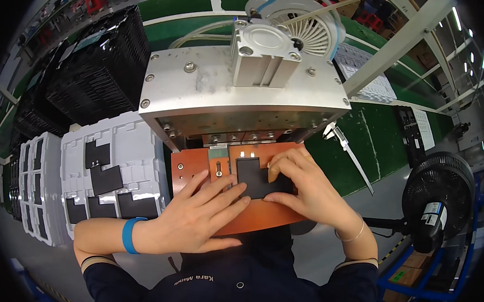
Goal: The person repeatedly picks up small black rectangular components from a white tray and places them into a press machine. They operate the machine to process each component, then remove it and place it back into the tray. The person also uses a caliper to measure one of the components during the process.
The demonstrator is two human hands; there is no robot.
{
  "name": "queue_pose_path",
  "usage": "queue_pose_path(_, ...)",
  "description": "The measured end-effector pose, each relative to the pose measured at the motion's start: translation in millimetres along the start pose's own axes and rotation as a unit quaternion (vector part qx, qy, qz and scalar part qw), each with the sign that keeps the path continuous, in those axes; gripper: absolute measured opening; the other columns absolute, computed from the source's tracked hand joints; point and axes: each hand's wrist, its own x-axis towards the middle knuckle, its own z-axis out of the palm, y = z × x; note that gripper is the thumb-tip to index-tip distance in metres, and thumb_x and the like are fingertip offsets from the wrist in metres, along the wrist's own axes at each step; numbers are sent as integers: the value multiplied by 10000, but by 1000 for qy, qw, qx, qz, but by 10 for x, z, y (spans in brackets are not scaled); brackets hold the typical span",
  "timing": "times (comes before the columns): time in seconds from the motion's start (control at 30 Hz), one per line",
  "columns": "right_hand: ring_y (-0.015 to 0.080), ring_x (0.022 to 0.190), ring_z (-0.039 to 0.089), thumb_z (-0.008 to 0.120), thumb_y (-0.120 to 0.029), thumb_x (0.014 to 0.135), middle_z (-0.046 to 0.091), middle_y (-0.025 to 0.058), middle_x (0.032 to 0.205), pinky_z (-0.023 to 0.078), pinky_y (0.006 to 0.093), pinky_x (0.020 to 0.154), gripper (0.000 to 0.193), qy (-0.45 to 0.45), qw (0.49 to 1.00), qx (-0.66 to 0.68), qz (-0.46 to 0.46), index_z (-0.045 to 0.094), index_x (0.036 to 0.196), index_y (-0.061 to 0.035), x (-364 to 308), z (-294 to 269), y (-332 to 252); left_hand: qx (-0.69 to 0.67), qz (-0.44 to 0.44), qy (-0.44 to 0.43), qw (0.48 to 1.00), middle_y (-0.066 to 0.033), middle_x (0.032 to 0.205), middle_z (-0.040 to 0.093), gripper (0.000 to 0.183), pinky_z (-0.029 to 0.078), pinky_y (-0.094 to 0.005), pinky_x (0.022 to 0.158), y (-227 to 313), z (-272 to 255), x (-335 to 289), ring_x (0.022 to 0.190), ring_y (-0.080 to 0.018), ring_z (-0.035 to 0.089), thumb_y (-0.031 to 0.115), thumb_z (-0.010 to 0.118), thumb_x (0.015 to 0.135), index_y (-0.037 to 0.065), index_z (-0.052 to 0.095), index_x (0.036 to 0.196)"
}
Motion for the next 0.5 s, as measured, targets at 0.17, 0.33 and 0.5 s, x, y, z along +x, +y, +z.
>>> queue_pose_path(0.17,203,948,589,805,4,690,554,69,967,469,332,821,373,14,985,160,66,522,928,-44,-68,-7,54,-109,-56,137,983,-181,1220,601,532,478,-433,910,-86,-97,106,1078,-333,589,229,787,777,14,600,1226)
queue_pose_path(0.33,101,907,609,808,84,703,565,19,899,502,243,800,394,114,894,417,116,499,909,-47,-230,132,117,-312,-133,178,924,-160,1016,694,404,562,-305,746,-9,-77,313,839,-240,696,137,760,817,-49,626,1149)
queue_pose_path(0.5,113,929,583,779,64,751,574,26,961,489,265,850,443,105,870,463,132,550,1121,-16,-278,105,-123,-501,-212,148,826,-130,926,722,278,576,-261,717,126,-60,408,811,-129,699,92,718,864,-69,665,1086)
